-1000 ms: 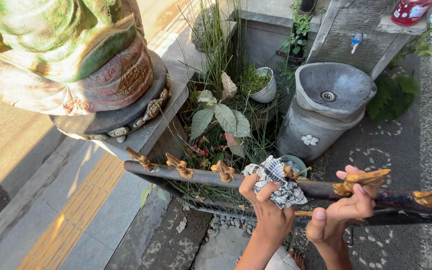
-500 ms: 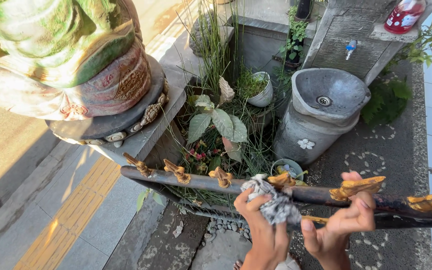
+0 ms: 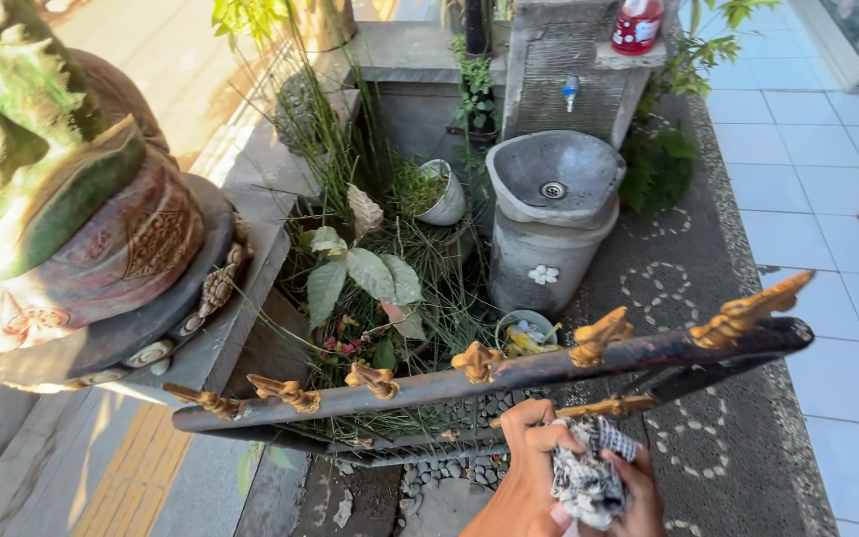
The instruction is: Wiping down an ornate metal fence with a cloth.
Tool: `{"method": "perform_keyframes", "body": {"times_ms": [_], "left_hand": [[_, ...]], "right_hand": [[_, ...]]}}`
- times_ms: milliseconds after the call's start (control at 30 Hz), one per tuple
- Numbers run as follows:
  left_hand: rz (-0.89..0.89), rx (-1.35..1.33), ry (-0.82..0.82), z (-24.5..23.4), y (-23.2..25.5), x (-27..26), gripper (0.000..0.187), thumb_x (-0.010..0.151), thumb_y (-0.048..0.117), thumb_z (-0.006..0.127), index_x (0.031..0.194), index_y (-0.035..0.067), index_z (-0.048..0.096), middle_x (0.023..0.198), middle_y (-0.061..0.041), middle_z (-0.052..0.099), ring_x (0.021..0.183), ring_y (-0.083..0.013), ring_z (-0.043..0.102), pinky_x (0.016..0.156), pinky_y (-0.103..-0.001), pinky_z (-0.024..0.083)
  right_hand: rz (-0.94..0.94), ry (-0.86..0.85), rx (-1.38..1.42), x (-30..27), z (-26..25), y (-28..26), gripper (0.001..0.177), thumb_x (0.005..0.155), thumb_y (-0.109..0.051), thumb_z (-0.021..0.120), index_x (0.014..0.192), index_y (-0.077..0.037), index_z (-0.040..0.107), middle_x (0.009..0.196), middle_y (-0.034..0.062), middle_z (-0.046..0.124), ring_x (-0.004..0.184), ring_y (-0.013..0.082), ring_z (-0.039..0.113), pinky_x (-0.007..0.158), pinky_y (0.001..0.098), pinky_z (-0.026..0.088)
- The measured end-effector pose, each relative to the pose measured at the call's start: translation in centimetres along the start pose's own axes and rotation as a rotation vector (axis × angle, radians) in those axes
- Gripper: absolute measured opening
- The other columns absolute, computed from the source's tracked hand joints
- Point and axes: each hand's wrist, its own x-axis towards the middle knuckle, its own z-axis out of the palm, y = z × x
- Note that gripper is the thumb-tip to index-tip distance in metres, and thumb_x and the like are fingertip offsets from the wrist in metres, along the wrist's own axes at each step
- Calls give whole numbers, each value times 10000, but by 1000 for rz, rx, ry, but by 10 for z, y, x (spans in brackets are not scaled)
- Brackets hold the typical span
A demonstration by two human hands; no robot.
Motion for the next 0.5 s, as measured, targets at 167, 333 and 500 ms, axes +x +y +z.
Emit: {"method": "perform_keyframes", "body": {"times_ms": [167,333,500], "left_hand": [[-22,-214,-163,-75,86,76,602,1050,365,301,1530,35,455,1530,-209,466,1554,-418,330,1309,-542,195],[19,132,-158,-66,79,89,598,997,154,486,1554,-35,377,1549,-230,449,1498,-409,369,1260,-533,214],[-8,243,-128,-62,73,90,643,906,51,582,1519,-19,402,1495,-206,483,1440,-392,413,1212,-514,268]], "right_hand": [[-676,252,-291,73,63,-190,503,945,-370,679,1278,-3,599,1245,157,641,1082,267,663,942,356,572],[-751,343,-470,133,89,-250,582,923,-381,781,1307,7,579,1251,159,586,1086,263,647,901,359,570],[-669,244,-698,129,103,-265,557,775,-267,878,1205,-9,636,1241,204,634,1107,334,683,878,414,578]]}}
